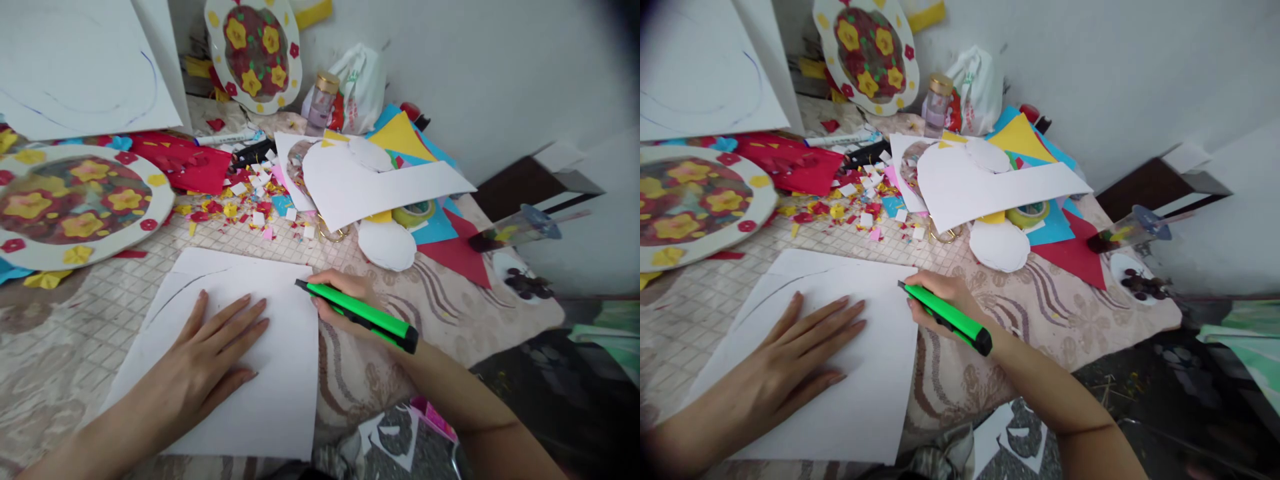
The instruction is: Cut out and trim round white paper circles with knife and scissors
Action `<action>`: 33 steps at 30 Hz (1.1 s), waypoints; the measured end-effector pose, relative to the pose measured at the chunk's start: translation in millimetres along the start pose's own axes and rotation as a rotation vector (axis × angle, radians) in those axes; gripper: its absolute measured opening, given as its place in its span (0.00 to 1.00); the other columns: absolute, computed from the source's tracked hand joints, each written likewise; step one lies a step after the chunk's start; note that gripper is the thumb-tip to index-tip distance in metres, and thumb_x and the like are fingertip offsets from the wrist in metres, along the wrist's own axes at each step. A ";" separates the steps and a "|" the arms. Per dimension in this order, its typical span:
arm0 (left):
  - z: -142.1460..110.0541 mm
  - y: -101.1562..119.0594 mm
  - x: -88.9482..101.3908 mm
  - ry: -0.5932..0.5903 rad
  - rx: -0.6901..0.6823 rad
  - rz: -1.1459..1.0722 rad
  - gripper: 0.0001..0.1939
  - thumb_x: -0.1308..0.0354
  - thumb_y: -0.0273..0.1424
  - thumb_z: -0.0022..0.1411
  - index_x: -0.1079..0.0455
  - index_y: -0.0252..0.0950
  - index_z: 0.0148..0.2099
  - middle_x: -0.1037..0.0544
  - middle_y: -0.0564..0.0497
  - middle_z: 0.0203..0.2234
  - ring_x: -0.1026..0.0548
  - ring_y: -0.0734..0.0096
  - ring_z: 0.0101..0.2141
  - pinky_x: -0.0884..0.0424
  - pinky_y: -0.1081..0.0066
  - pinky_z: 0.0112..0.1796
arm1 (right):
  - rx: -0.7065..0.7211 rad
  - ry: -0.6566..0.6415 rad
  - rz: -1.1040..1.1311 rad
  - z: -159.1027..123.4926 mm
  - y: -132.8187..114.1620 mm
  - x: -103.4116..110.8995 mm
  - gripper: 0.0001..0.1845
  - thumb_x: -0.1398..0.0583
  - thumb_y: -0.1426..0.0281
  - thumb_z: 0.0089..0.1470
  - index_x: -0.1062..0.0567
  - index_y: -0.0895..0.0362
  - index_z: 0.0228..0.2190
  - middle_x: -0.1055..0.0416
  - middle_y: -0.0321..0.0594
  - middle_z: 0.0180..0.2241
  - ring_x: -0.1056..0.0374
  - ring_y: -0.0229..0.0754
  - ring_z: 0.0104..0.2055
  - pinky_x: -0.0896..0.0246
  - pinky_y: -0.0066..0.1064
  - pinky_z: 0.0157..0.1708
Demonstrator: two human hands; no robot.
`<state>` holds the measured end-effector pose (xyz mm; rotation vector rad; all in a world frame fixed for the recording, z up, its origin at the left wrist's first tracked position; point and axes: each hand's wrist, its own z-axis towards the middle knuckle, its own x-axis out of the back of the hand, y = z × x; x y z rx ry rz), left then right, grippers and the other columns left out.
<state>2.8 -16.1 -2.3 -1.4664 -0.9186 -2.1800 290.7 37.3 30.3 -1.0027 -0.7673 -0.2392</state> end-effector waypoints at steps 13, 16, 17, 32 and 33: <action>0.0 2.1 -1.0 -0.011 0.040 -0.009 0.27 0.49 0.39 0.73 0.43 0.45 0.71 0.34 0.48 0.67 0.38 0.54 0.67 0.63 0.44 0.68 | 0.055 -0.081 -0.095 -3.3 -3.6 6.6 0.09 0.42 0.74 0.56 0.29 0.56 0.41 0.23 0.36 0.29 0.28 0.35 0.27 0.36 0.24 0.28; -0.1 2.3 -1.2 -0.006 0.040 -0.009 0.27 0.50 0.40 0.73 0.43 0.45 0.71 0.35 0.48 0.67 0.39 0.55 0.67 0.64 0.44 0.68 | 0.046 -0.070 -0.091 -4.7 -6.5 8.3 0.09 0.41 0.73 0.56 0.28 0.56 0.40 0.23 0.34 0.27 0.29 0.34 0.25 0.38 0.23 0.26; -0.1 2.3 -1.3 -0.006 0.040 -0.008 0.27 0.50 0.40 0.73 0.43 0.45 0.71 0.35 0.48 0.67 0.39 0.55 0.67 0.64 0.44 0.68 | 0.035 -0.073 -0.086 -4.9 -7.7 8.8 0.09 0.41 0.73 0.55 0.28 0.56 0.40 0.24 0.34 0.27 0.30 0.33 0.23 0.38 0.23 0.26; -0.3 -3.2 -2.0 -0.025 -0.018 0.015 0.29 0.47 0.41 0.72 0.44 0.44 0.71 0.35 0.47 0.67 0.39 0.54 0.67 0.67 0.44 0.68 | 0.090 -0.122 -0.129 -9.9 -5.2 10.7 0.09 0.43 0.73 0.55 0.30 0.55 0.40 0.26 0.34 0.27 0.30 0.35 0.25 0.38 0.25 0.27; -0.2 -3.2 -1.8 -0.026 -0.021 0.023 0.29 0.47 0.41 0.72 0.44 0.43 0.71 0.36 0.47 0.67 0.39 0.55 0.67 0.68 0.45 0.68 | 0.091 -0.143 -0.135 -9.4 -5.6 12.2 0.09 0.43 0.73 0.55 0.30 0.55 0.40 0.25 0.34 0.27 0.29 0.36 0.26 0.37 0.25 0.27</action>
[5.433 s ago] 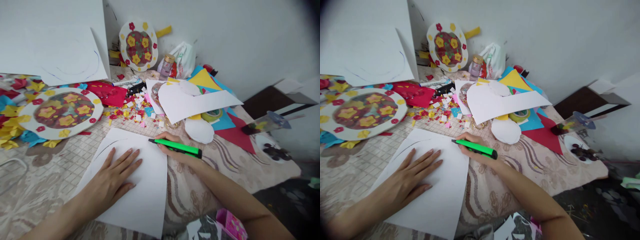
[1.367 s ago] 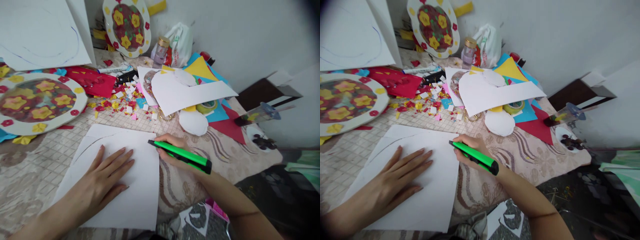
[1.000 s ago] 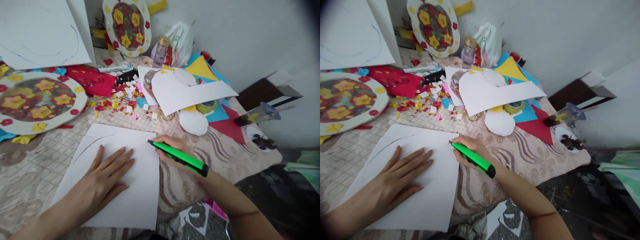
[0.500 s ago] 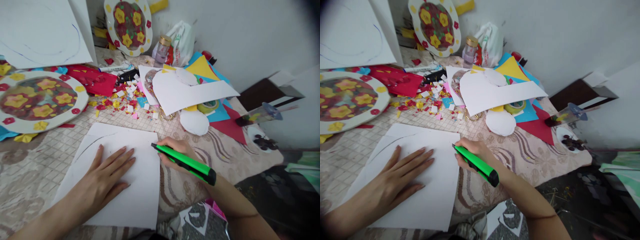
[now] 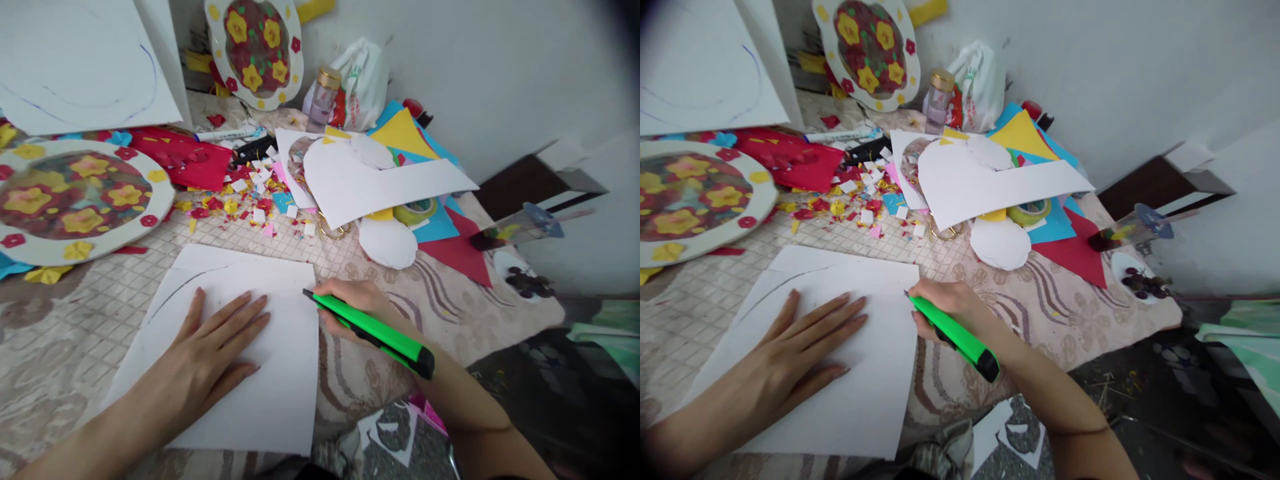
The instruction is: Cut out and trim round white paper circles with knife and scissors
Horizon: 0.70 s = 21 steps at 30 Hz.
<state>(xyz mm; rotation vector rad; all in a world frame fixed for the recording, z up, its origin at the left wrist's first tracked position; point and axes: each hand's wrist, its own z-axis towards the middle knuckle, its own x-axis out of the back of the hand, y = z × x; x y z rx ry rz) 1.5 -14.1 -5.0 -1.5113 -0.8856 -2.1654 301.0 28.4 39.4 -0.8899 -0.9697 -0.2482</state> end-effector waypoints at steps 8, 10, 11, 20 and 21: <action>0.9 6.7 -0.6 0.029 0.046 -0.018 0.25 0.51 0.41 0.74 0.41 0.43 0.69 0.34 0.48 0.67 0.38 0.56 0.67 0.66 0.46 0.68 | -0.016 -0.140 0.068 2.2 -2.0 11.0 0.09 0.45 0.77 0.55 0.30 0.54 0.38 0.28 0.33 0.26 0.30 0.35 0.27 0.38 0.25 0.27; 1.0 7.0 -0.2 0.031 0.053 -0.030 0.26 0.50 0.41 0.74 0.41 0.44 0.70 0.34 0.48 0.66 0.38 0.56 0.66 0.65 0.45 0.68 | -0.011 -0.125 0.083 1.2 -1.6 11.6 0.10 0.44 0.78 0.55 0.29 0.55 0.39 0.28 0.32 0.26 0.31 0.35 0.26 0.38 0.24 0.26; 1.0 6.8 0.3 0.029 0.056 -0.033 0.26 0.51 0.41 0.74 0.41 0.44 0.70 0.34 0.48 0.67 0.38 0.56 0.66 0.65 0.44 0.68 | -0.006 -0.106 0.072 0.5 -1.5 11.8 0.10 0.43 0.77 0.55 0.29 0.55 0.39 0.27 0.33 0.26 0.31 0.35 0.26 0.38 0.24 0.26; 1.3 1.1 3.4 -0.022 0.001 -0.014 0.29 0.46 0.41 0.71 0.43 0.43 0.71 0.34 0.45 0.66 0.37 0.52 0.66 0.66 0.41 0.67 | -0.368 0.159 0.404 2.9 -1.5 14.6 0.09 0.40 0.68 0.61 0.26 0.54 0.44 0.27 0.35 0.34 0.31 0.36 0.33 0.39 0.26 0.30; 1.1 1.4 3.0 -0.012 0.009 -0.009 0.29 0.47 0.42 0.72 0.42 0.42 0.71 0.34 0.45 0.66 0.38 0.52 0.66 0.66 0.41 0.67 | -0.399 0.161 0.473 4.5 -1.0 13.7 0.09 0.39 0.67 0.61 0.26 0.53 0.44 0.27 0.36 0.35 0.31 0.37 0.34 0.38 0.27 0.32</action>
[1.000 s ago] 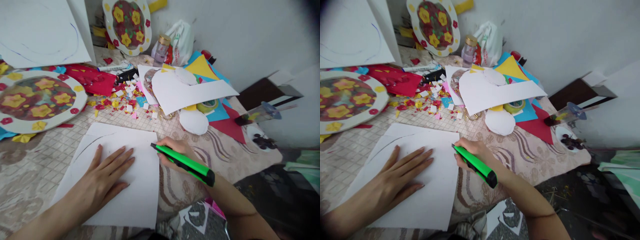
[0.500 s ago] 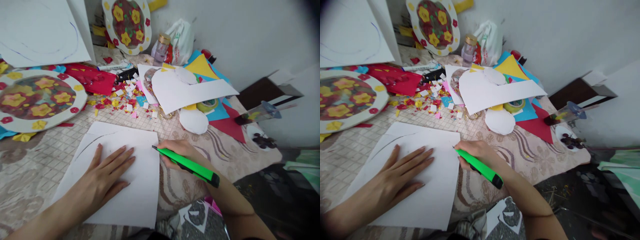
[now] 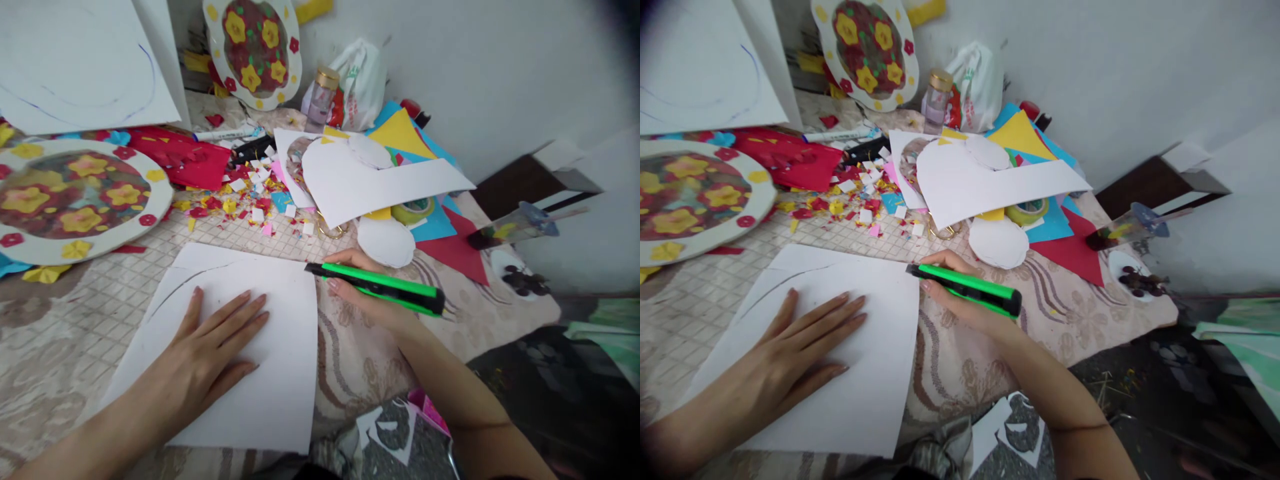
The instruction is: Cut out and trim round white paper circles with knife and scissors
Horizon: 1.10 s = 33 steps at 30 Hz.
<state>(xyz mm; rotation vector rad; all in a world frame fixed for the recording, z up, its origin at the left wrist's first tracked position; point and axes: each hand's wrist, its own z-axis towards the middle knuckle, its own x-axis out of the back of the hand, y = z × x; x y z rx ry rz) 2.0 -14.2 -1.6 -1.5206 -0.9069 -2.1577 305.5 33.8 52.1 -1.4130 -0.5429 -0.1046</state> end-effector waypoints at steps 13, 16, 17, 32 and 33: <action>-2.1 -1.8 -5.0 0.096 -0.007 0.073 0.23 0.51 0.37 0.74 0.37 0.37 0.67 0.40 0.43 0.69 0.43 0.53 0.68 0.65 0.44 0.68 | -0.075 -0.025 0.576 26.2 30.4 -40.3 0.18 0.33 0.58 0.54 0.26 0.52 0.44 0.24 0.35 0.33 0.28 0.39 0.35 0.32 0.31 0.37; -1.8 -2.8 -4.9 0.081 -0.031 0.092 0.23 0.52 0.37 0.75 0.37 0.38 0.68 0.38 0.44 0.69 0.44 0.55 0.69 0.67 0.47 0.68 | -0.030 0.032 0.375 28.4 29.0 -35.3 0.16 0.33 0.61 0.55 0.24 0.52 0.44 0.25 0.36 0.34 0.30 0.39 0.36 0.34 0.31 0.37; -1.3 -3.0 -4.4 0.080 -0.035 0.095 0.24 0.52 0.38 0.75 0.37 0.38 0.68 0.38 0.44 0.68 0.44 0.55 0.69 0.67 0.47 0.68 | -0.011 0.049 0.294 26.9 27.1 -31.9 0.14 0.34 0.62 0.56 0.24 0.52 0.44 0.26 0.36 0.34 0.31 0.39 0.35 0.35 0.30 0.34; -0.3 -3.1 -5.5 0.056 -0.034 0.149 0.24 0.53 0.38 0.75 0.38 0.38 0.68 0.40 0.46 0.70 0.47 0.56 0.70 0.69 0.49 0.68 | 0.069 -0.140 0.065 21.5 29.7 -19.2 0.09 0.39 0.65 0.63 0.24 0.55 0.43 0.24 0.40 0.38 0.29 0.39 0.39 0.33 0.32 0.39; 0.1 -3.0 -5.1 0.056 -0.036 0.151 0.24 0.53 0.38 0.75 0.38 0.38 0.68 0.40 0.46 0.70 0.47 0.56 0.70 0.69 0.49 0.68 | 0.069 -0.144 0.064 21.1 29.8 -19.1 0.09 0.40 0.65 0.63 0.24 0.55 0.44 0.24 0.40 0.38 0.29 0.39 0.39 0.33 0.32 0.39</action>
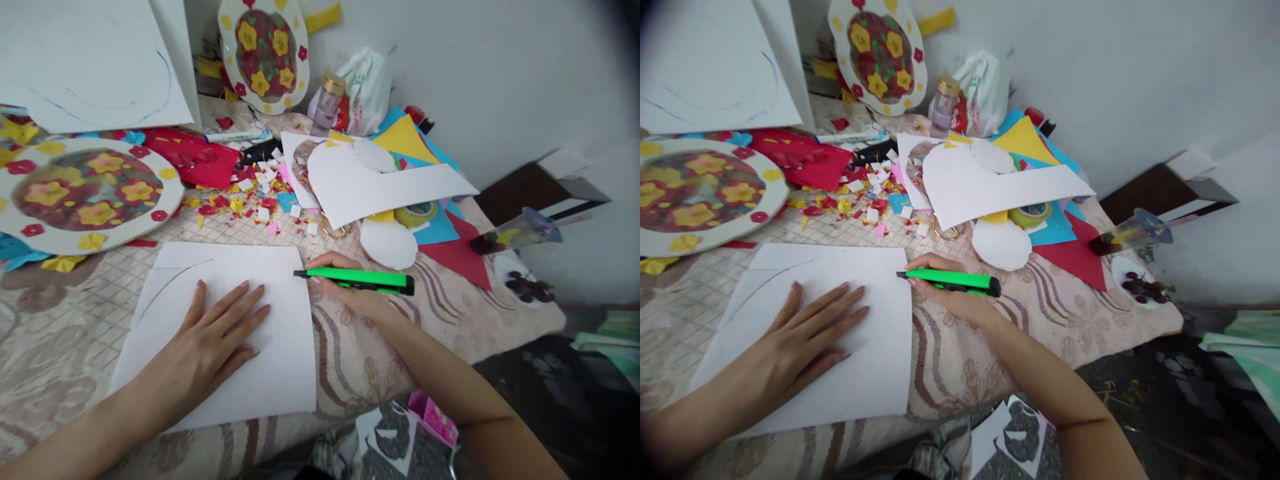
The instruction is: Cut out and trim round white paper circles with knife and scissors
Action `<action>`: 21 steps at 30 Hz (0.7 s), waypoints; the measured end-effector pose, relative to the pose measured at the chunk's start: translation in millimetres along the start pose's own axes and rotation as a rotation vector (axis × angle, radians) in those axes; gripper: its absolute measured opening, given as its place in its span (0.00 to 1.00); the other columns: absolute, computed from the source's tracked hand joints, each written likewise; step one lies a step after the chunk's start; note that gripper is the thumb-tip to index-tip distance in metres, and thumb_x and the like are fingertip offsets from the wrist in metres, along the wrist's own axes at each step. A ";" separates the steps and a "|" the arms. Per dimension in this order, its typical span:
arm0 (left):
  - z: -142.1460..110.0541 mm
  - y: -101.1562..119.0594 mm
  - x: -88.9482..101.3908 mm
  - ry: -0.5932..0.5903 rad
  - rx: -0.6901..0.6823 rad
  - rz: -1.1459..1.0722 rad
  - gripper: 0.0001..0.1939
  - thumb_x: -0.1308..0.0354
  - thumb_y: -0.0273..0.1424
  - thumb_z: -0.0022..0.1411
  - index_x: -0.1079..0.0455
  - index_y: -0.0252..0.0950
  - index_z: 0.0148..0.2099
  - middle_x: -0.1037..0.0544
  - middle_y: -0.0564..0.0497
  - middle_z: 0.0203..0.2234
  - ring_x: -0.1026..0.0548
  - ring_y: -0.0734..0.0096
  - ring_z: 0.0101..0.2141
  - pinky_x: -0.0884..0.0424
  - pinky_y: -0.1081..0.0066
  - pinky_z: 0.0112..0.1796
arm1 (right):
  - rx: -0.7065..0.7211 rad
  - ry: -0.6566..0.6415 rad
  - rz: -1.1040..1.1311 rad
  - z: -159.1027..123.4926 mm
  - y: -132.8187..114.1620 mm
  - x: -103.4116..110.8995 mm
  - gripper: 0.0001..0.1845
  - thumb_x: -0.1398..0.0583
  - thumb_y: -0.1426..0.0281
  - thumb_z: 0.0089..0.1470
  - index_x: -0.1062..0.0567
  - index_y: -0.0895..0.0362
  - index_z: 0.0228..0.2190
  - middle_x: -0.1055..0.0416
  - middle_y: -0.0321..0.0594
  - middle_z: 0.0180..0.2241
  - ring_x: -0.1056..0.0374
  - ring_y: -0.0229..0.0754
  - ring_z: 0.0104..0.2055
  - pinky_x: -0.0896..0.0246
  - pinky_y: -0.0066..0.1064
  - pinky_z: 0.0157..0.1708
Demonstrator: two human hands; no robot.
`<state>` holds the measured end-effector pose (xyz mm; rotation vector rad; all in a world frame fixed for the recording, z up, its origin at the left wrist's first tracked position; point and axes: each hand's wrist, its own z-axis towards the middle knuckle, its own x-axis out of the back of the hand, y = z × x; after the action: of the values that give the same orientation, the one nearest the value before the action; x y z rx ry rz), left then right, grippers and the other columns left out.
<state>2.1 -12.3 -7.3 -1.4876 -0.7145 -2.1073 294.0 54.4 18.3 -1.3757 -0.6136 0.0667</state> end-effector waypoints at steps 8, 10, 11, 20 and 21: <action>0.6 0.3 2.1 0.014 -0.006 -0.002 0.23 0.52 0.38 0.75 0.37 0.37 0.67 0.38 0.45 0.69 0.44 0.55 0.69 0.69 0.50 0.68 | -0.008 -0.037 -0.007 -0.8 3.9 -0.5 0.11 0.41 0.64 0.65 0.25 0.56 0.46 0.24 0.40 0.38 0.29 0.39 0.40 0.33 0.32 0.40; 0.0 0.4 2.1 0.014 -0.004 -0.009 0.24 0.52 0.38 0.75 0.37 0.37 0.67 0.38 0.45 0.68 0.44 0.55 0.69 0.68 0.48 0.68 | -0.010 -0.055 -0.010 -0.7 3.5 0.5 0.12 0.41 0.64 0.65 0.26 0.56 0.47 0.24 0.39 0.37 0.29 0.39 0.40 0.33 0.32 0.40; -0.2 0.4 2.1 0.015 -0.002 -0.015 0.24 0.52 0.38 0.74 0.37 0.37 0.67 0.38 0.45 0.68 0.44 0.54 0.69 0.68 0.47 0.68 | -0.010 -0.063 -0.012 -0.7 2.9 1.0 0.13 0.41 0.63 0.65 0.26 0.56 0.47 0.24 0.39 0.37 0.29 0.39 0.39 0.33 0.31 0.39; 1.5 0.9 3.3 0.017 0.015 -0.071 0.24 0.50 0.38 0.74 0.37 0.38 0.68 0.36 0.43 0.67 0.40 0.50 0.67 0.65 0.42 0.67 | -0.008 -0.060 -0.041 -0.2 -3.3 3.7 0.11 0.40 0.63 0.63 0.24 0.55 0.45 0.23 0.40 0.36 0.29 0.40 0.36 0.33 0.32 0.35; 1.5 1.0 3.4 0.019 0.017 -0.077 0.24 0.50 0.38 0.74 0.37 0.39 0.68 0.35 0.43 0.67 0.40 0.50 0.67 0.65 0.41 0.67 | -0.008 -0.059 -0.043 -0.2 -3.2 3.7 0.11 0.40 0.63 0.63 0.24 0.54 0.45 0.23 0.40 0.35 0.30 0.40 0.36 0.33 0.32 0.35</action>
<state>2.7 -12.4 -3.4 -1.4508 -0.7921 -2.1639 296.2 55.0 22.6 -1.3717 -0.6932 0.0699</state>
